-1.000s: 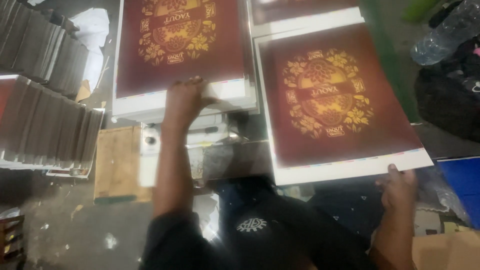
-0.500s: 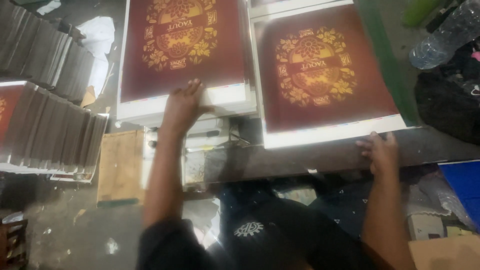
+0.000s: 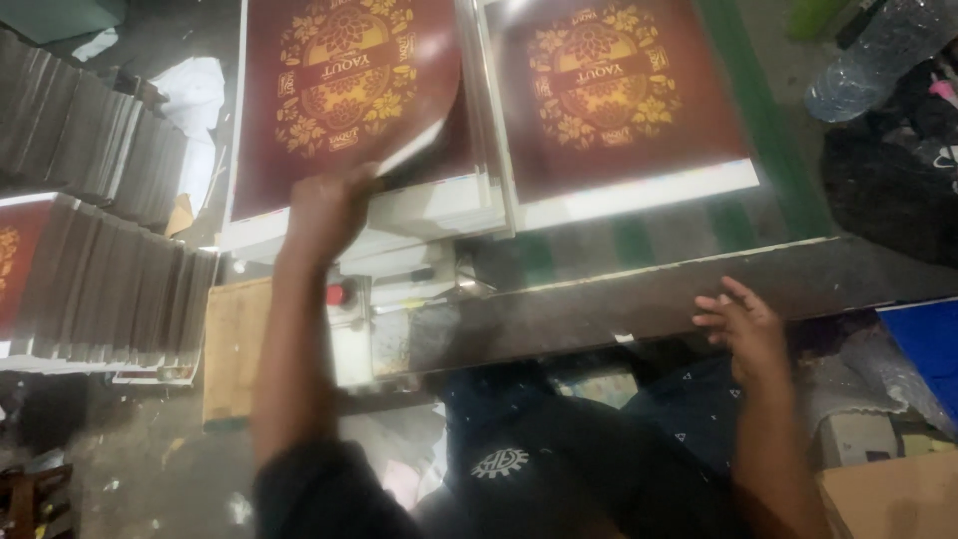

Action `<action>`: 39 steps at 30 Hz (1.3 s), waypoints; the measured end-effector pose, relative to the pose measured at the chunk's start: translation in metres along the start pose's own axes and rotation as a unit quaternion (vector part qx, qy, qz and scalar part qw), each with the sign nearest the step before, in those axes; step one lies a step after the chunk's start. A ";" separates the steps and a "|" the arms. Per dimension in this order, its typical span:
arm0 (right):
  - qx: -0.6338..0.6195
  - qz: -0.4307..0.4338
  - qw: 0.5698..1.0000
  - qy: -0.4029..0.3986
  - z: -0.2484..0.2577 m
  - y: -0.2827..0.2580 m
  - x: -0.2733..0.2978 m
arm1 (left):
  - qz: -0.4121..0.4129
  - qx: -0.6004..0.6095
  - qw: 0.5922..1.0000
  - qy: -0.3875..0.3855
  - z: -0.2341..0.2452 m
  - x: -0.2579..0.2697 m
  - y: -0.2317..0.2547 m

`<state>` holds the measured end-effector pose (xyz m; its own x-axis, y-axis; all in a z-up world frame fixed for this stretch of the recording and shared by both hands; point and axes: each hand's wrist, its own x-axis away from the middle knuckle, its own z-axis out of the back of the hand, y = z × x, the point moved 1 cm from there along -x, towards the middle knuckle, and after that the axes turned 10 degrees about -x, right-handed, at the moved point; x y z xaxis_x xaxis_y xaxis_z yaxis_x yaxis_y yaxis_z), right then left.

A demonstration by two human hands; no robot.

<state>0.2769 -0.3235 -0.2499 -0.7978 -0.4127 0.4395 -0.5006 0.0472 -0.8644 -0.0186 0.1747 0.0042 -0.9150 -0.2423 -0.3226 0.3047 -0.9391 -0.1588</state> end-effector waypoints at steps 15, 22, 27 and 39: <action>0.051 0.024 0.991 -0.122 -0.070 0.000 0.018 | 0.096 0.210 0.972 -0.048 0.006 0.001 -0.032; 0.095 0.032 0.960 -0.260 -0.171 -0.049 0.065 | -0.040 0.080 0.920 0.381 0.008 0.000 0.088; -0.106 0.092 0.915 -0.379 -0.199 -0.021 0.064 | -0.102 0.129 0.964 0.210 -0.005 0.010 0.214; -0.150 0.165 0.974 -0.032 -0.038 -0.019 0.013 | 0.150 0.024 0.987 -0.044 -0.045 0.021 0.102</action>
<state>0.2632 -0.2956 -0.2190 -0.9142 -0.3854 0.1253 -0.3034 0.4460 -0.8421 0.0054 0.0849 -0.0608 -0.8059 -0.5289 -0.2659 0.5538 -0.8323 -0.0229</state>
